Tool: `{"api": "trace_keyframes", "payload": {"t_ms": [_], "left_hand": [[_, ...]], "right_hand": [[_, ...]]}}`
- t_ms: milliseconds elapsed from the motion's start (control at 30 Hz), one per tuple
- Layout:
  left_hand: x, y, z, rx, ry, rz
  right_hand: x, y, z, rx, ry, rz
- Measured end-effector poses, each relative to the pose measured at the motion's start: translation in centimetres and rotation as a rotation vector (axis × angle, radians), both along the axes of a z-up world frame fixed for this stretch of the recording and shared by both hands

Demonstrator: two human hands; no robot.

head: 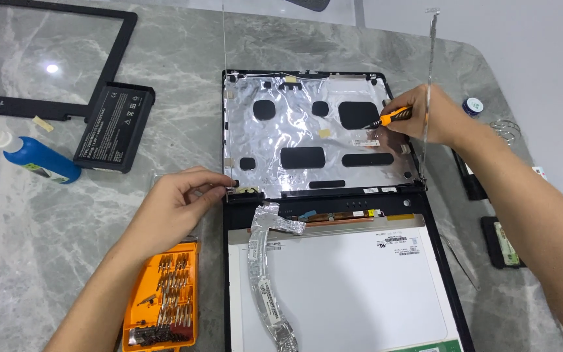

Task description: The person works on a disassembled laptop, using a screwdriver to remove screws from the screen bezel and hinge area. They also use tweezers to handle small components and manipulate ribbon cables and connectors near the display panel.

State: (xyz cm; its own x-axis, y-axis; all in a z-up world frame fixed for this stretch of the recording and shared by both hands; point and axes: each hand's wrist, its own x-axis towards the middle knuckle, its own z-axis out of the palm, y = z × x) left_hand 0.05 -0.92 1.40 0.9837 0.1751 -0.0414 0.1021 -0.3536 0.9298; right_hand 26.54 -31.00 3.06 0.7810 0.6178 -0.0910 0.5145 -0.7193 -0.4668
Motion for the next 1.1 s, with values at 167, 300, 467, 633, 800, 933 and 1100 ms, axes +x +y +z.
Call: {"api": "trace_keyframes", "payload": {"t_ms": [167, 300, 467, 633, 800, 933, 1100], "left_hand": [[-0.1, -0.1, 0.3, 0.015, 0.015, -0.005], [0.0, -0.1, 0.7, 0.108, 0.129, 0.027], [-0.4, 0.4, 0.7, 0.138, 0.009, 0.008], [-0.2, 2.8, -1.6, 0.14, -0.197, 0.048], [-0.2, 3.7, -2.0, 0.076, -0.253, 0.138], [-0.2, 3.3, -2.2, -0.054, -0.244, 0.177], [-0.4, 2.7, -1.4, -0.044, -0.303, 0.162]], "right_hand": [[2.0, -2.0, -2.9, 0.134, -0.016, -0.037], [2.6, -5.3, -3.3, 0.278, 0.038, -0.194], [1.4, -11.7, -2.9, 0.485, -0.229, -0.503], [-6.1, -11.6, -2.4, 0.517, -0.213, -0.414], [-22.8, 1.9, 3.0, 0.508, -0.084, 0.26], [-29.1, 9.6, 0.2, 0.282, 0.168, 0.677], [-30.6, 13.8, -3.0, -0.015, 0.043, 0.92]]}}
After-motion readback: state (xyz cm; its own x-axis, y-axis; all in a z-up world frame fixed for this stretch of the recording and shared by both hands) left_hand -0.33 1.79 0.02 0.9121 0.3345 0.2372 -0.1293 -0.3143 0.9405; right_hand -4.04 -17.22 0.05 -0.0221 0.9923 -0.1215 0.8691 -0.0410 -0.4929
